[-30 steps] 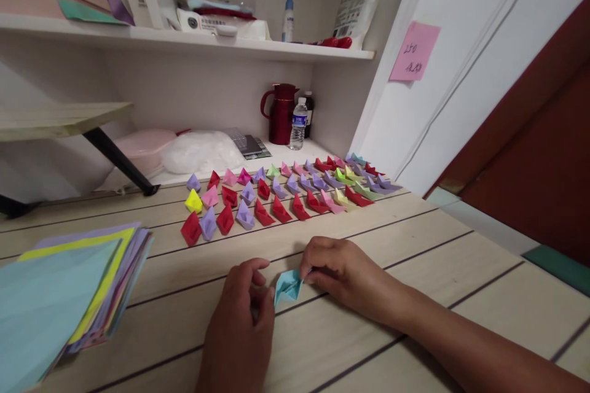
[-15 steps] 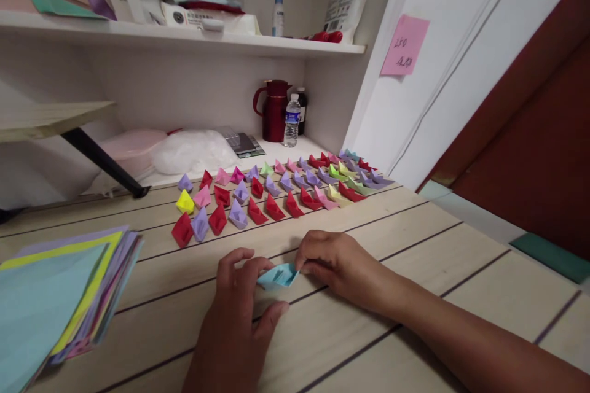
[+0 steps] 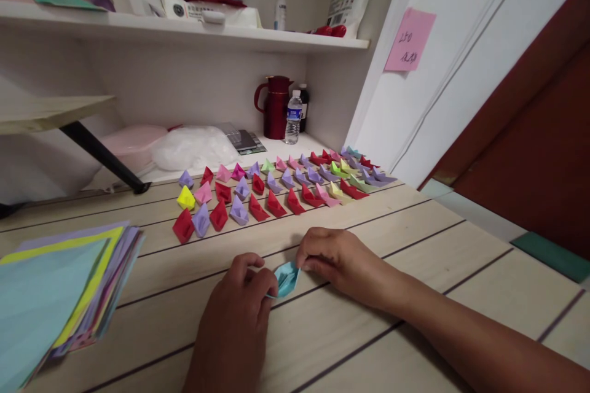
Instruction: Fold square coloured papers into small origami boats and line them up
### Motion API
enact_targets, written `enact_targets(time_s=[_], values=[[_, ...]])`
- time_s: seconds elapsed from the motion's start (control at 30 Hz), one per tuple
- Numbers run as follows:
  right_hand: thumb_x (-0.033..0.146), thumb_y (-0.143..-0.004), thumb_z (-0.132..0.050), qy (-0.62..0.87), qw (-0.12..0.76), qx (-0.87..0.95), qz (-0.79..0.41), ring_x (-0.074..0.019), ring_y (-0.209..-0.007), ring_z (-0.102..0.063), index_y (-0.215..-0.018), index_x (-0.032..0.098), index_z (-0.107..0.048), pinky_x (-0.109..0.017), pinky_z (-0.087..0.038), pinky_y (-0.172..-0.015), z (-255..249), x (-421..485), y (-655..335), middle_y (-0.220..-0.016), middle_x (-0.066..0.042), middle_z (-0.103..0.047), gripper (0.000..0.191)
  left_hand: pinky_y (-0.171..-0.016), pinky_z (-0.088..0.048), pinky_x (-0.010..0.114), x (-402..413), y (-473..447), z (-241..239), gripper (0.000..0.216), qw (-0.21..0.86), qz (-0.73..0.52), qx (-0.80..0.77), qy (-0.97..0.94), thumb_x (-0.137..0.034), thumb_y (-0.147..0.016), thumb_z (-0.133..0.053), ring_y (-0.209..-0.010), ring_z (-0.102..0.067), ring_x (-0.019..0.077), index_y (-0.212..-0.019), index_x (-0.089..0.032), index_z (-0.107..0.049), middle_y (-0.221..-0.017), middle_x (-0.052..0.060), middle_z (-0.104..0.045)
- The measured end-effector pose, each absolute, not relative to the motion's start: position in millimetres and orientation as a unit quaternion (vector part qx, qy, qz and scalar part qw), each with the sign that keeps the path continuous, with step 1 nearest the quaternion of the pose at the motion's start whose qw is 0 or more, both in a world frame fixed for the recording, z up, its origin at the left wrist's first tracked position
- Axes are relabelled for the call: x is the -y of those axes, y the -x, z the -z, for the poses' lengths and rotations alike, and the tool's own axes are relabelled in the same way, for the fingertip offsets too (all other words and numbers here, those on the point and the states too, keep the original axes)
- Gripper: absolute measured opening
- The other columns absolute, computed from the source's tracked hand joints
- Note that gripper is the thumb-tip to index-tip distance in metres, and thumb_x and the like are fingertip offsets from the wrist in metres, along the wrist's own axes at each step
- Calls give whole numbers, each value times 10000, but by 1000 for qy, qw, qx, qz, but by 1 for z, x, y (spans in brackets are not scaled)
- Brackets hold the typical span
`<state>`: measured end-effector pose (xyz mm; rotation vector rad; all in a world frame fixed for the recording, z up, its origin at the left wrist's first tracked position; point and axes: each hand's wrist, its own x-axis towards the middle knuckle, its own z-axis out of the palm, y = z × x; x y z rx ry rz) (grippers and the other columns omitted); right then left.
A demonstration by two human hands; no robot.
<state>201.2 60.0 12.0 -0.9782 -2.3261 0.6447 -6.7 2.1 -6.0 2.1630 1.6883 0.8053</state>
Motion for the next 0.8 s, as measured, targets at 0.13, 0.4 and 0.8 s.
enact_targets(time_s=[0.13, 0.4, 0.8], values=[[11, -824, -608, 355, 265, 863, -244, -108, -774, -619, -870, 212, -694, -182, -440, -723, -14, -60, -201, -853, 16, -652, 223, -743, -463, 299, -1, 5, 5, 285, 116, -258, -587, -759, -41, -791, -464, -850, -617, 150, -733, -243, -656, -1143, 26, -565], [13, -815, -615, 356, 248, 867, -246, -109, -740, -609, -846, 201, -700, -188, -430, -696, -16, -59, -201, -836, 10, -649, 209, -813, -471, 378, -3, 9, 11, 295, 108, -220, -581, -776, -105, -849, -458, -943, -608, 205, -796, -275, -692, -1173, 32, -587], [92, -798, -671, 396, 278, 832, -272, -130, -713, -580, -825, 194, -724, -213, -405, -665, -16, -66, -202, -801, -3, -649, 118, -953, -462, 503, -11, 10, 21, 250, 162, -344, -556, -739, -99, -734, -503, -1092, -563, 267, -945, -224, -551, -1093, 82, -529]])
